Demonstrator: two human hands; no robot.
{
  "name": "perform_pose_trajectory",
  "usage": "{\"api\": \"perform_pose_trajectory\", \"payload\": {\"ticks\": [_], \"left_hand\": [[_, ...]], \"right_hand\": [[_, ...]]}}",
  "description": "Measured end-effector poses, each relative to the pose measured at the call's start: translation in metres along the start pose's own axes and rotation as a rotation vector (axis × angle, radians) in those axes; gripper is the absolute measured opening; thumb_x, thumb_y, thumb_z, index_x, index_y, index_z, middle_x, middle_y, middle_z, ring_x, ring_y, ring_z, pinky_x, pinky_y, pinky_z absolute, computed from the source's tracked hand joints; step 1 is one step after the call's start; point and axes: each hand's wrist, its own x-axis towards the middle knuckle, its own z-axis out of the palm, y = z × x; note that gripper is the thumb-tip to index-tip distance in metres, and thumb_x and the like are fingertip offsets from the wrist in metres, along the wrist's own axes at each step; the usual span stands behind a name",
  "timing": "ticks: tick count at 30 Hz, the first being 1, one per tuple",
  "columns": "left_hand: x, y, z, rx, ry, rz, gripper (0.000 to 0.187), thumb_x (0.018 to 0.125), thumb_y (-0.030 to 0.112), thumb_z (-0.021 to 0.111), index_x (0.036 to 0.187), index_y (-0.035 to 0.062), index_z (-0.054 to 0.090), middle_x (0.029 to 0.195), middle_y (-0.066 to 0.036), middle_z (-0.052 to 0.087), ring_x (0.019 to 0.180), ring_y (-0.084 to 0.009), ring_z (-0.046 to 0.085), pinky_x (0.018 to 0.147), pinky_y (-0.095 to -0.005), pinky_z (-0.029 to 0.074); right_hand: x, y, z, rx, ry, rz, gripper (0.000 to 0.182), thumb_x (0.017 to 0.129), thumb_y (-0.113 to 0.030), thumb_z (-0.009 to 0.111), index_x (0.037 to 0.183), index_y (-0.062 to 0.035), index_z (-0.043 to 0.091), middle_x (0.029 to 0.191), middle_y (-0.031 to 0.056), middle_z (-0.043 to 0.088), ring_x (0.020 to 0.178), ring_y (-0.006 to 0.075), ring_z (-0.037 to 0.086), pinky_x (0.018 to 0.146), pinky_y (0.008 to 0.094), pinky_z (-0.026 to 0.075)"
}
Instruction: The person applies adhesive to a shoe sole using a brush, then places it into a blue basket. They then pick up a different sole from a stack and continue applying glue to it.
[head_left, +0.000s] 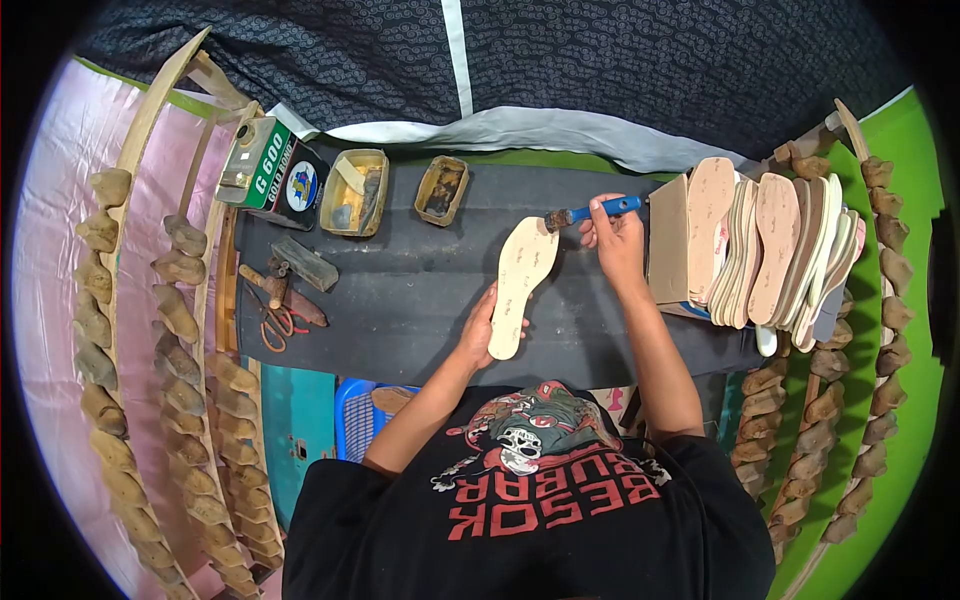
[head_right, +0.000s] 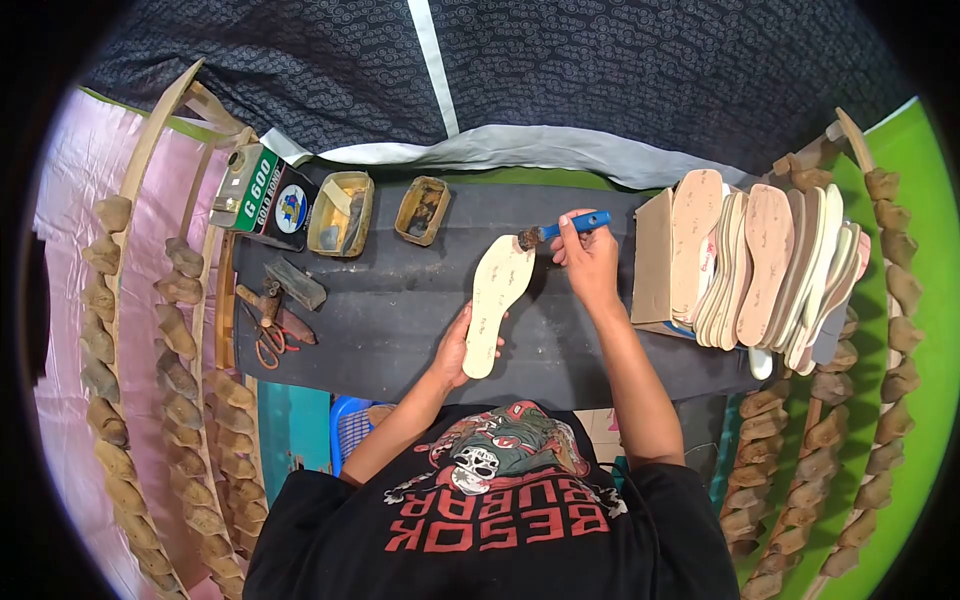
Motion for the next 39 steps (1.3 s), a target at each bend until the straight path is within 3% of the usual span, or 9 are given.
{"api": "perform_pose_trajectory", "payload": {"ticks": [5,12,15,19,22,26,35,39], "left_hand": [[0.001,0.004,0.005,-0.009,-0.04,0.042,0.056,0.109,0.05,0.042,0.153,0.0139,0.041,0.134,-0.015,0.064,0.088,-0.0194,0.072,0.068,-0.0348,0.063],[0.004,0.002,0.0,-0.017,0.044,0.039,0.055,0.111,0.043,0.041,0.155,0.0115,0.039,0.122,-0.011,0.065,0.085,-0.0245,0.072,0.067,-0.0373,0.063],[0.003,-0.003,0.0,-0.025,0.041,0.029,0.055,0.111,0.042,0.042,0.156,0.0112,0.037,0.121,-0.011,0.065,0.085,-0.0258,0.073,0.066,-0.038,0.064],[0.0,-0.01,0.003,-0.036,0.036,0.018,0.057,0.109,0.047,0.045,0.153,0.0115,0.04,0.117,-0.01,0.066,0.085,-0.025,0.073,0.066,-0.0385,0.064],[-0.001,-0.011,0.005,-0.031,0.032,0.028,0.057,0.108,0.049,0.046,0.151,0.0119,0.042,0.115,-0.01,0.066,0.084,-0.0246,0.073,0.066,-0.0385,0.064],[0.002,-0.011,0.003,-0.029,0.036,0.021,0.058,0.11,0.044,0.043,0.158,0.012,0.035,0.121,-0.011,0.065,0.086,-0.0248,0.073,0.067,-0.0376,0.064],[0.004,-0.008,0.002,-0.015,0.008,0.034,0.06,0.11,0.046,0.044,0.158,0.0116,0.035,0.12,-0.011,0.065,0.085,-0.0245,0.072,0.067,-0.0373,0.064],[0.006,-0.01,0.002,-0.015,0.007,0.022,0.06,0.11,0.046,0.044,0.158,0.0113,0.035,0.12,-0.011,0.065,0.086,-0.0242,0.072,0.068,-0.0374,0.064]], "right_hand": [[-0.007,-0.001,0.002,-0.124,-0.048,0.033,0.022,0.103,-0.021,0.065,0.102,0.0007,0.062,0.072,0.005,0.066,0.058,0.0079,0.06,0.052,0.0243,0.047],[-0.035,-0.015,0.008,-0.348,-0.239,-0.058,0.019,0.101,-0.018,0.066,0.097,0.0009,0.063,0.067,0.0051,0.062,0.058,0.0095,0.053,0.056,0.0295,0.044],[-0.023,-0.02,0.003,-0.467,-0.21,-0.165,0.017,0.102,-0.018,0.066,0.1,-0.0007,0.063,0.069,0.0037,0.064,0.059,0.0069,0.058,0.054,0.025,0.047],[-0.017,-0.034,-0.001,-0.568,-0.188,-0.219,0.017,0.102,-0.018,0.066,0.104,-0.0017,0.063,0.068,0.0057,0.061,0.062,0.0109,0.059,0.058,0.0283,0.047],[-0.025,-0.044,0.0,-0.553,-0.243,-0.221,0.02,0.1,-0.019,0.067,0.108,-0.0012,0.062,0.076,0.0158,0.066,0.063,0.0273,0.063,0.06,0.0369,0.049],[-0.038,-0.045,-0.001,-0.539,-0.368,-0.289,0.023,0.098,-0.016,0.068,0.114,-0.0006,0.064,0.094,0.0196,0.071,0.081,0.032,0.07,0.071,0.0383,0.054],[-0.031,-0.05,-0.016,-0.46,-0.327,-0.303,0.022,0.096,-0.011,0.069,0.115,-0.0004,0.066,0.108,0.0153,0.07,0.093,0.0291,0.07,0.078,0.0366,0.055],[-0.028,-0.048,-0.02,-0.455,-0.338,-0.357,0.019,0.095,-0.011,0.069,0.111,-0.0005,0.064,0.103,0.0147,0.068,0.091,0.0292,0.068,0.081,0.0366,0.053]]}}
